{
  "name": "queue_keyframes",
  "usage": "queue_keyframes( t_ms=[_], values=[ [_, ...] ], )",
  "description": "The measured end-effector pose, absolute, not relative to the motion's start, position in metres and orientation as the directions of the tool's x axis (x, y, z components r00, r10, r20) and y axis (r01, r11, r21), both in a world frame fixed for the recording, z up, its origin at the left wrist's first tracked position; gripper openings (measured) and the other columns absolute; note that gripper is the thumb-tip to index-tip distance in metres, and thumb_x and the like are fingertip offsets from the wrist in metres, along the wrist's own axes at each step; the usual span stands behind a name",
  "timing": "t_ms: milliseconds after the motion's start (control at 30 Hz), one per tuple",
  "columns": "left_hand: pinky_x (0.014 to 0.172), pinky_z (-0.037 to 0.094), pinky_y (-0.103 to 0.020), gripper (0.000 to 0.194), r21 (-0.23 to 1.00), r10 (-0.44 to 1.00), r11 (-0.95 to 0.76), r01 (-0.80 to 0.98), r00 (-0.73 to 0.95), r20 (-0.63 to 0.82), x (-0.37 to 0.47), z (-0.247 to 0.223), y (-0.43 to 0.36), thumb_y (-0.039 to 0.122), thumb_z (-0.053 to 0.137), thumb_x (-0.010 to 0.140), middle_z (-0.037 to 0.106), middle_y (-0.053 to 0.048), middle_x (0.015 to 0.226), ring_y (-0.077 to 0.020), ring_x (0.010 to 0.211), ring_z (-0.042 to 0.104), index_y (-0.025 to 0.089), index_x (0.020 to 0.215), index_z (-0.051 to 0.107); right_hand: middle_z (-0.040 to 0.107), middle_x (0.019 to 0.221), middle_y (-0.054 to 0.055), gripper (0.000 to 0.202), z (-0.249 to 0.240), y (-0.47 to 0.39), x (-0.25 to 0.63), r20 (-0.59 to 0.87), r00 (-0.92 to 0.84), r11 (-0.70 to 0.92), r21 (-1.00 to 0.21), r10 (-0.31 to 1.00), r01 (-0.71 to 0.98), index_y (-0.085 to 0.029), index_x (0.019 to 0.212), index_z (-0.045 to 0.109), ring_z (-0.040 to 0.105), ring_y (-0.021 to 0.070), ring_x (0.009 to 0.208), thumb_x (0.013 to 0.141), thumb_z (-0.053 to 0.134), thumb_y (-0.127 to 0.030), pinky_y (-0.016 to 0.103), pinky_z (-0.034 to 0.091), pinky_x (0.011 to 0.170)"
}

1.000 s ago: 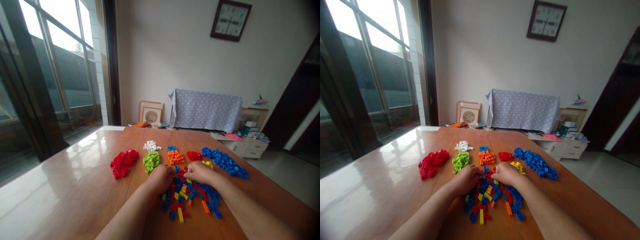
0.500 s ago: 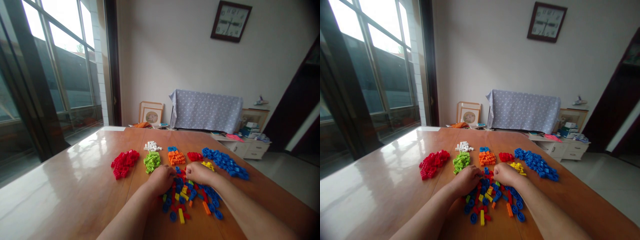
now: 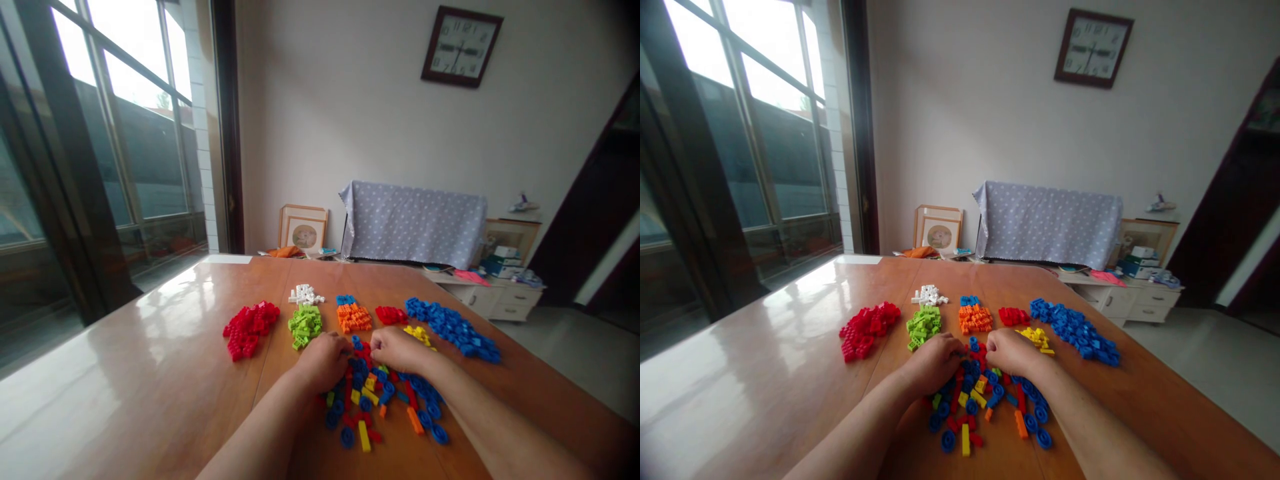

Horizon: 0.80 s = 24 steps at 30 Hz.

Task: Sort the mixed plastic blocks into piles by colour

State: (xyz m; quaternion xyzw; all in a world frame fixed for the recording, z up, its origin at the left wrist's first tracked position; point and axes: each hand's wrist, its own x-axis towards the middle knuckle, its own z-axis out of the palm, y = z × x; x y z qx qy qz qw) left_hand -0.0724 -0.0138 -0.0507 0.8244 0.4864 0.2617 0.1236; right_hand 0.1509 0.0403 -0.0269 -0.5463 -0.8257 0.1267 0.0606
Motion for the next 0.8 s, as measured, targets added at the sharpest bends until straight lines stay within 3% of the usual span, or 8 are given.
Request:
queue_keyframes(
  t_ms=[233, 467, 800],
  values=[
    [0.077, 0.047, -0.027, 0.027, 0.47, 0.873, -0.485, 0.738, 0.377, 0.308, -0.072, -0.05, -0.015, 0.015, 0.052, 0.079, 0.07, -0.005, 0.092, -0.0199, 0.087, 0.064, 0.022, 0.091, 0.074, 0.07, 0.071, 0.0, 0.006, -0.024, 0.039, 0.155, -0.004, -0.396, 0.386, -0.205, 0.918, 0.899, -0.021, 0.074, 0.072, 0.058, 0.0137, 0.063, 0.073, 0.067, -0.023, 0.024, 0.027, 0.056],
    [0.077, 0.047, -0.027, 0.026, 0.459, 0.885, -0.465, 0.757, 0.374, 0.279, -0.071, -0.046, -0.017, 0.016, 0.053, 0.079, 0.07, -0.006, 0.092, -0.0201, 0.086, 0.063, 0.023, 0.091, 0.075, 0.073, 0.077, 0.001, 0.018, -0.013, 0.063, 0.146, 0.142, -0.386, 0.412, -0.306, 0.911, 0.859, -0.023, 0.091, 0.075, 0.062, 0.0156, 0.07, 0.082, 0.062, -0.03, 0.023, 0.034, 0.059],
    [0.077, 0.047, -0.027, 0.026, 0.437, 0.878, -0.476, 0.763, 0.382, 0.29, -0.072, -0.049, -0.016, 0.015, 0.052, 0.077, 0.071, -0.005, 0.09, -0.0207, 0.086, 0.063, 0.022, 0.09, 0.074, 0.078, 0.106, 0.004, 0.029, -0.022, 0.11, 0.111, 0.249, -0.316, 0.385, -0.312, 0.915, 0.869, -0.028, 0.109, 0.075, 0.069, 0.0209, 0.096, 0.083, 0.063, -0.032, 0.025, 0.045, 0.077]
  ],
)
